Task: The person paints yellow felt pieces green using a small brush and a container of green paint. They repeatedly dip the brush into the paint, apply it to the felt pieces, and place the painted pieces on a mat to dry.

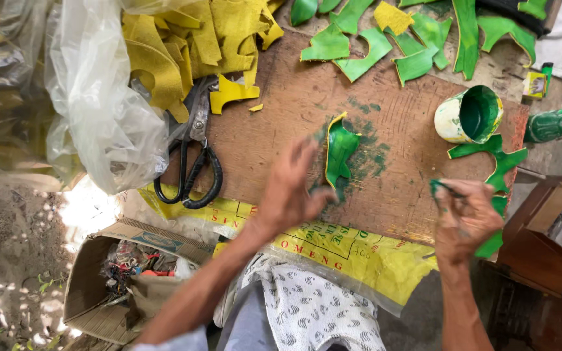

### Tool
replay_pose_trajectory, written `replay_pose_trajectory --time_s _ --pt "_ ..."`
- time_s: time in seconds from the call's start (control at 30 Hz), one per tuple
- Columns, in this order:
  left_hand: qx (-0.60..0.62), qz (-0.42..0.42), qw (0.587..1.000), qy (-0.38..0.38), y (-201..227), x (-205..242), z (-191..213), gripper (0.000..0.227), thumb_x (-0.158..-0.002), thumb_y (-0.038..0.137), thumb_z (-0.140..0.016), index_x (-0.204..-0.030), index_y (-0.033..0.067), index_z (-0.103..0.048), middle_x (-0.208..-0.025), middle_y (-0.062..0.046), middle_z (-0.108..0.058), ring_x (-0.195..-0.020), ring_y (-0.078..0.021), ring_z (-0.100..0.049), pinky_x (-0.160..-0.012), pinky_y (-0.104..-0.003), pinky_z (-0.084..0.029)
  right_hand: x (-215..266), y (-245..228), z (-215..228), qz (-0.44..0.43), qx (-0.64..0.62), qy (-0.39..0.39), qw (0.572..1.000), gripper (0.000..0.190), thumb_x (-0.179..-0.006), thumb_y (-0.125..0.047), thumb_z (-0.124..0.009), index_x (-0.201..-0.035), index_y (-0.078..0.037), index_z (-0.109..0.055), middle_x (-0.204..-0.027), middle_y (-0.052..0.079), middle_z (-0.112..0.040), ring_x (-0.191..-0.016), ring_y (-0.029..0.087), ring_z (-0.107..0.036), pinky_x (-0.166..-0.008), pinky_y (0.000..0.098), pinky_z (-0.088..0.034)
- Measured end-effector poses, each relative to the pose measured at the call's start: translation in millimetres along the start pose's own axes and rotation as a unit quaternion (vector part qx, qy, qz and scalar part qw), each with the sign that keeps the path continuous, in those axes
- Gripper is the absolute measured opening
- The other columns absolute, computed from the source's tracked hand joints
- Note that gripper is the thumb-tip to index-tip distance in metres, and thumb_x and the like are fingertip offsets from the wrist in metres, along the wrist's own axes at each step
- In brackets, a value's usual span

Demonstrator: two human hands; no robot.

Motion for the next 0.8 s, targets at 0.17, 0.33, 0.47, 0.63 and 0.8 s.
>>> replay_pose_trajectory --time_s 0.17,0.33,0.47,0.63,0.8 --pt "-0.065 0.066 0.994 0.061 -5.0 35.9 -37.0 0.063 -0.074 0.011 -0.083 -0.128 -0.0033 -0.053 -0.118 -0.024 -0.060 -0.102 -0.0377 -0.060 -0.083 -0.049 -0.051 -0.1 -1.8 -59.8 0.052 0.042 -0.052 0.996 0.008 -0.098 -0.003 -0.078 -0.104 -0.005 -0.075 -0.097 0.004 -0.070 -0.093 0.015 -0.058 -0.087 0.0289 -0.045" --pt "-0.024 0.115 0.992 0.041 -34.9 47.7 -52.2 0.039 -0.092 0.001 -0.074 -0.127 -0.0027 -0.059 -0.103 -0.014 -0.066 -0.089 -0.0272 -0.067 -0.078 -0.040 -0.056 -2.9 -15.8 -102.7 0.095 0.092 -0.096 0.987 0.004 -0.098 -0.015 -0.079 -0.101 -0.014 -0.077 -0.097 -0.001 -0.074 -0.097 0.017 -0.057 -0.095 0.0334 -0.038" --pt "0.008 0.082 0.992 0.091 -26.3 58.4 -16.1 0.039 -0.087 -0.005 -0.071 -0.124 -0.0043 -0.059 -0.106 -0.019 -0.066 -0.091 -0.0324 -0.069 -0.077 -0.039 -0.056 13.9 -34.0 -125.1 0.148 0.119 -0.122 0.974 0.006 -0.094 -0.016 -0.080 -0.099 -0.015 -0.078 -0.095 0.000 -0.074 -0.098 0.017 -0.057 -0.095 0.0355 -0.037" --pt "-0.012 0.078 0.992 0.096 -27.5 62.3 4.1 0.034 -0.086 -0.006 -0.073 -0.118 -0.0019 -0.063 -0.102 -0.016 -0.066 -0.089 -0.0324 -0.068 -0.077 -0.040 -0.056 25.9 -62.1 -155.0 0.157 0.093 -0.149 0.972 0.010 -0.089 -0.012 -0.082 -0.097 -0.012 -0.077 -0.093 0.000 -0.073 -0.097 0.019 -0.057 -0.090 0.0362 -0.036" --pt "-0.027 0.073 0.990 0.117 -34.2 70.1 20.2 0.028 -0.081 -0.007 -0.075 -0.107 0.0002 -0.069 -0.088 -0.012 -0.067 -0.078 -0.0287 -0.066 -0.071 -0.039 -0.053 42.6 -74.3 -180.4 0.190 0.105 -0.166 0.962 0.006 -0.086 -0.011 -0.078 -0.092 -0.011 -0.076 -0.086 0.002 -0.070 -0.092 0.021 -0.057 -0.087 0.0389 -0.035"
Point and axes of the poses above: each hand's wrist, its own x-axis away from the middle knuckle, its own z-axis out of the back of the hand, y = z × x, the point moved 10 cm from there along -x, towards the middle knuckle
